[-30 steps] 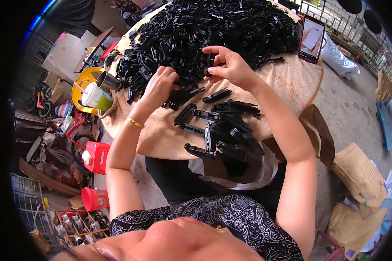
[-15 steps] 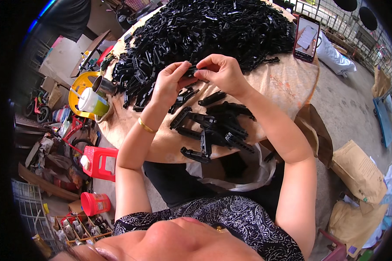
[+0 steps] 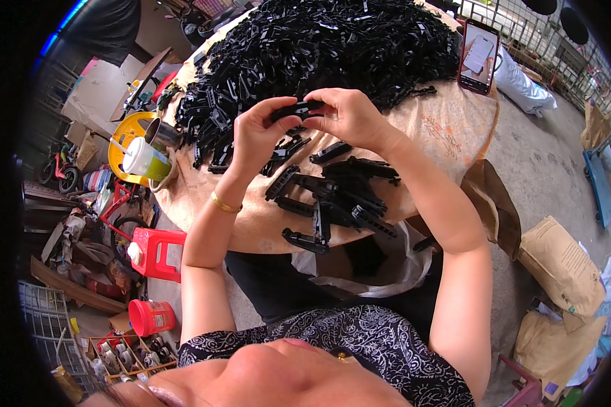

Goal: Assembling small black plastic parts by hand on a table.

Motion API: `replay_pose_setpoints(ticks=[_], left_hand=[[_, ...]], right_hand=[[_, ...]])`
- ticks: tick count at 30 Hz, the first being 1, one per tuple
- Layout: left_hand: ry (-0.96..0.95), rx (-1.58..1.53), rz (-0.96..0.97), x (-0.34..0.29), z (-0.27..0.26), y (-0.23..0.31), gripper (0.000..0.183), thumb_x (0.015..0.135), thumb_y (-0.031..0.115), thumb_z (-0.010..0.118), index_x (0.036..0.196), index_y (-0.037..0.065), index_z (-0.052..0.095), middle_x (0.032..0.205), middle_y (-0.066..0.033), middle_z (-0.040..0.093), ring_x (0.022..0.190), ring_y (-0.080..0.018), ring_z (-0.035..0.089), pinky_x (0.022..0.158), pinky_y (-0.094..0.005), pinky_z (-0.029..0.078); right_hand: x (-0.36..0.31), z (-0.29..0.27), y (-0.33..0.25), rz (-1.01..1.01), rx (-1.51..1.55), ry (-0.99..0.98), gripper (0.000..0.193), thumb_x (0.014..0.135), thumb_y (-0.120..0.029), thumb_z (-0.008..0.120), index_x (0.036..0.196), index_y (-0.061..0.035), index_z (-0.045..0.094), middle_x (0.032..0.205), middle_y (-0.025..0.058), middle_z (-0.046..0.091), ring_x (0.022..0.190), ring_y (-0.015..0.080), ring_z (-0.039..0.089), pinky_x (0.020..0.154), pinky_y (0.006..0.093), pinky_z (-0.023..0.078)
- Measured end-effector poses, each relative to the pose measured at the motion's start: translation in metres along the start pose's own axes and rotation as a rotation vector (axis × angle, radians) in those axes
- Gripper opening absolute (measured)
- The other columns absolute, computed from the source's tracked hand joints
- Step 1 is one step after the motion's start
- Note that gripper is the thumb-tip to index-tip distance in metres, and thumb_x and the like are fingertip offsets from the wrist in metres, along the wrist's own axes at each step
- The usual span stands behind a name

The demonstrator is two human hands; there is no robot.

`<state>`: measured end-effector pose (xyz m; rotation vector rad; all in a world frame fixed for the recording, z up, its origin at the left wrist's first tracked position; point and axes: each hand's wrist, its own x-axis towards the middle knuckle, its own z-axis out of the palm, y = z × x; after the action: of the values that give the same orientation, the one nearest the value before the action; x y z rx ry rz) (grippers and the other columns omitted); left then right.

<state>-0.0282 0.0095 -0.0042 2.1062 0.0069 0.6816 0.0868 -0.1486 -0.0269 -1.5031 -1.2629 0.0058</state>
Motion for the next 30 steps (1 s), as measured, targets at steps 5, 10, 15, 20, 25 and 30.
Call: replay_pose_setpoints(ticks=[5, 10, 15, 20, 25, 30], left_hand=[[0.013, 0.081, 0.092, -0.002, 0.003, 0.005, 0.024, 0.074, 0.005, 0.074, 0.098, 0.003, 0.069, 0.073, -0.0055, 0.069, 0.063, -0.0046, 0.06, 0.056, -0.0194, 0.046], [-0.026, 0.077, 0.075, -0.002, -0.002, 0.007, 0.025, 0.073, 0.006, 0.074, 0.097, 0.003, 0.068, 0.079, -0.008, 0.069, 0.067, -0.0063, 0.061, 0.059, -0.0214, 0.048], [-0.154, 0.036, 0.008, -0.01, -0.01, -0.004, 0.027, 0.072, 0.007, 0.075, 0.098, 0.003, 0.068, 0.08, -0.0096, 0.069, 0.068, -0.0088, 0.061, 0.062, -0.0233, 0.049], [-0.243, 0.098, 0.111, -0.04, 0.008, 0.008, 0.028, 0.072, 0.007, 0.075, 0.099, 0.004, 0.068, 0.078, -0.0101, 0.068, 0.063, -0.0109, 0.06, 0.059, -0.0259, 0.048], [-0.146, 0.011, -0.098, -0.043, 0.005, 0.006, 0.03, 0.073, 0.005, 0.074, 0.102, 0.003, 0.067, 0.077, -0.0058, 0.068, 0.062, -0.0061, 0.058, 0.057, -0.0214, 0.047], [-0.133, -0.096, -0.239, -0.041, 0.004, 0.003, 0.032, 0.075, 0.001, 0.073, 0.106, -0.002, 0.064, 0.08, -0.0042, 0.067, 0.066, -0.0049, 0.059, 0.062, -0.018, 0.049]], right_hand=[[-0.002, -0.003, 0.001, -0.008, 0.018, 0.038, 0.03, 0.074, -0.011, 0.076, 0.099, 0.003, 0.066, 0.088, 0.0127, 0.068, 0.074, 0.0127, 0.063, 0.067, 0.025, 0.051], [-0.004, -0.001, -0.005, -0.023, 0.008, 0.069, 0.025, 0.075, -0.008, 0.074, 0.096, 0.003, 0.067, 0.088, 0.0131, 0.069, 0.075, 0.0109, 0.063, 0.066, 0.0228, 0.051], [0.002, -0.005, 0.0, 0.275, 0.338, -0.22, 0.02, 0.082, -0.016, 0.07, 0.094, 0.0001, 0.069, 0.091, 0.0086, 0.069, 0.08, 0.0116, 0.063, 0.073, 0.0241, 0.051], [0.008, 0.002, 0.034, 0.147, -0.073, -0.122, 0.035, 0.082, -0.036, 0.066, 0.1, -0.0064, 0.068, 0.096, 0.0081, 0.067, 0.088, 0.0195, 0.063, 0.077, 0.0295, 0.049], [0.007, 0.011, 0.036, 0.011, -0.491, -0.165, 0.024, 0.077, -0.029, 0.067, 0.092, -0.01, 0.07, 0.092, 0.0069, 0.066, 0.093, 0.0258, 0.059, 0.08, 0.0367, 0.049], [0.005, 0.006, 0.031, 0.107, -0.562, -0.282, 0.02, 0.078, -0.019, 0.064, 0.092, -0.0064, 0.068, 0.091, 0.0095, 0.065, 0.088, 0.0253, 0.061, 0.078, 0.0355, 0.049]])
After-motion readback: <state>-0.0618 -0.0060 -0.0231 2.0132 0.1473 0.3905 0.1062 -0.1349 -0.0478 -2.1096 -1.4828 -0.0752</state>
